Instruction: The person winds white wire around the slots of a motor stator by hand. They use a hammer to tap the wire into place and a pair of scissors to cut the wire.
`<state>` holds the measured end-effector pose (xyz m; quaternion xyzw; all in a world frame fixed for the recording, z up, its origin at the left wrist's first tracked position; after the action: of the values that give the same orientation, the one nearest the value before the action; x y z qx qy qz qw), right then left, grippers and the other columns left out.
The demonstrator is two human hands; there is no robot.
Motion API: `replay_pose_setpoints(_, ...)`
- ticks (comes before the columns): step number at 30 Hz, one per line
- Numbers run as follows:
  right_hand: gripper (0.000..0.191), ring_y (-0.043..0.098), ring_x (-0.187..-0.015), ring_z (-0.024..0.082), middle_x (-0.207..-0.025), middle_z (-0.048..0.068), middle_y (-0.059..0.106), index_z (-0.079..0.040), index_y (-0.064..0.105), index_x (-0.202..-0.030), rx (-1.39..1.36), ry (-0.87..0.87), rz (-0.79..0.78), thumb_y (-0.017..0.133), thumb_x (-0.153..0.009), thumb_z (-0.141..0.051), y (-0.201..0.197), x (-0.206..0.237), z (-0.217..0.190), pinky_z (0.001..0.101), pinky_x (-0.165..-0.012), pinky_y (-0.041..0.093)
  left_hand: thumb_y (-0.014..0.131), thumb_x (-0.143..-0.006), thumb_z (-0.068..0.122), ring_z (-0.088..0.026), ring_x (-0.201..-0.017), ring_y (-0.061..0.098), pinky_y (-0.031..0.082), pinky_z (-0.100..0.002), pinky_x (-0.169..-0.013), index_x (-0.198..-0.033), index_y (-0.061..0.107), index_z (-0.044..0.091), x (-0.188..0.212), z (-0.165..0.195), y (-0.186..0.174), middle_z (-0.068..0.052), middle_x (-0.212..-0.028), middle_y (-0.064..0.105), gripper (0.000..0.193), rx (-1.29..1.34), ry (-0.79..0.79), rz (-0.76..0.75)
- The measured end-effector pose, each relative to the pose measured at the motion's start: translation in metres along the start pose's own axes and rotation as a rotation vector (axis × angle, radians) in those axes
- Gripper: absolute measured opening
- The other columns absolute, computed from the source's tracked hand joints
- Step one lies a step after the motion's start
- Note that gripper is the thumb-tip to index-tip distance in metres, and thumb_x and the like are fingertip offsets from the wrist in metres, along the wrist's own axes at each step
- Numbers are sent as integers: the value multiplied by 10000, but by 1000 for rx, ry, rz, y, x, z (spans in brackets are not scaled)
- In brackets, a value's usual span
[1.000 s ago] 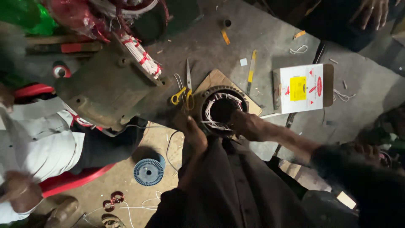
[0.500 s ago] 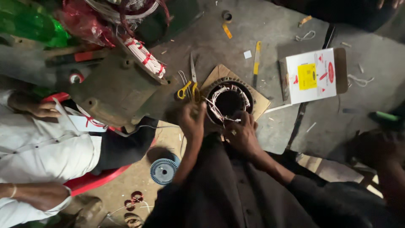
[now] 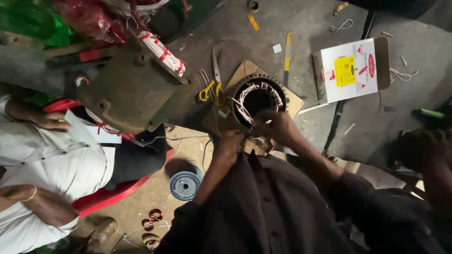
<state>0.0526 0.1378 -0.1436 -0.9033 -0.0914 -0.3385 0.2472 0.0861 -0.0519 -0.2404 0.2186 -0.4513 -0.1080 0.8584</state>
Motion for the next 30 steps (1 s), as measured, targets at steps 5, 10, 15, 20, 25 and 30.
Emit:
replay_pose_setpoints(5, 241, 739, -695, 254, -823, 115, 772, -176, 837, -904, 452, -152, -12, 835, -737, -350, 0, -72, -2, 409, -686, 588, 838, -931, 196, -142, -605, 486, 379, -286, -518, -883, 681, -19, 8, -6, -12, -6, -699, 583, 270, -167, -31, 204)
replay_pose_setpoints(10, 183, 712, -680, 269, -736, 83, 746, -175, 795, -737, 1234, -550, -367, 777, -733, -357, 17, -101, -16, 421, -624, 558, 766, -911, 200, -86, -765, 651, 496, -239, -668, -1078, 726, 26, 14, 12, -6, 10, -928, 720, 245, -108, 352, -34)
replay_pose_setpoints(15, 251, 649, -580, 252, -649, 91, 722, -115, 794, -713, 779, -109, -540, 761, -754, -360, 11, -111, -29, 412, -542, 513, 806, -923, 191, -113, -576, 488, 383, -297, -528, -963, 774, -52, 8, 9, 0, -39, -738, 640, 248, -188, 174, 187)
replay_pose_setpoints(20, 496, 601, -552, 242, -630, 126, 644, -20, 741, -735, 818, 269, -636, 677, -917, -477, 17, -109, -23, 399, -531, 473, 762, -895, 195, -73, -671, 660, 537, -256, -636, -954, 770, 25, 8, 15, 8, 13, -793, 739, 179, -12, 258, 52)
replay_pose_setpoints(25, 482, 554, -566, 238, -625, 106, 609, -12, 711, -739, 611, 142, -697, 633, -947, -440, 20, -105, -15, 420, -515, 432, 765, -926, 232, -154, -633, 669, 516, -322, -610, -889, 765, -28, 16, 27, 11, -91, -712, 719, 263, -467, 294, 187)
replay_pose_setpoints(30, 336, 709, -684, 297, -666, 106, 686, -128, 784, -765, 929, -380, -557, 649, -860, -420, 20, -101, -24, 418, -605, 510, 791, -872, 259, -310, -744, 730, 556, -410, -694, -886, 761, -25, 21, 34, 22, -192, -805, 751, 286, -775, 603, 364)
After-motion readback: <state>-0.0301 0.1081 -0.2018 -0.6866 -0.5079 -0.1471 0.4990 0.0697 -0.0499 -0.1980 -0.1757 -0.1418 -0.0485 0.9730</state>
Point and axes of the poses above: each hand's wrist, its own x-axis away from the middle knuckle, its own y-axis out of the palm, z = x × y, the point moved 3 cm from there along -x, towards the middle knuckle
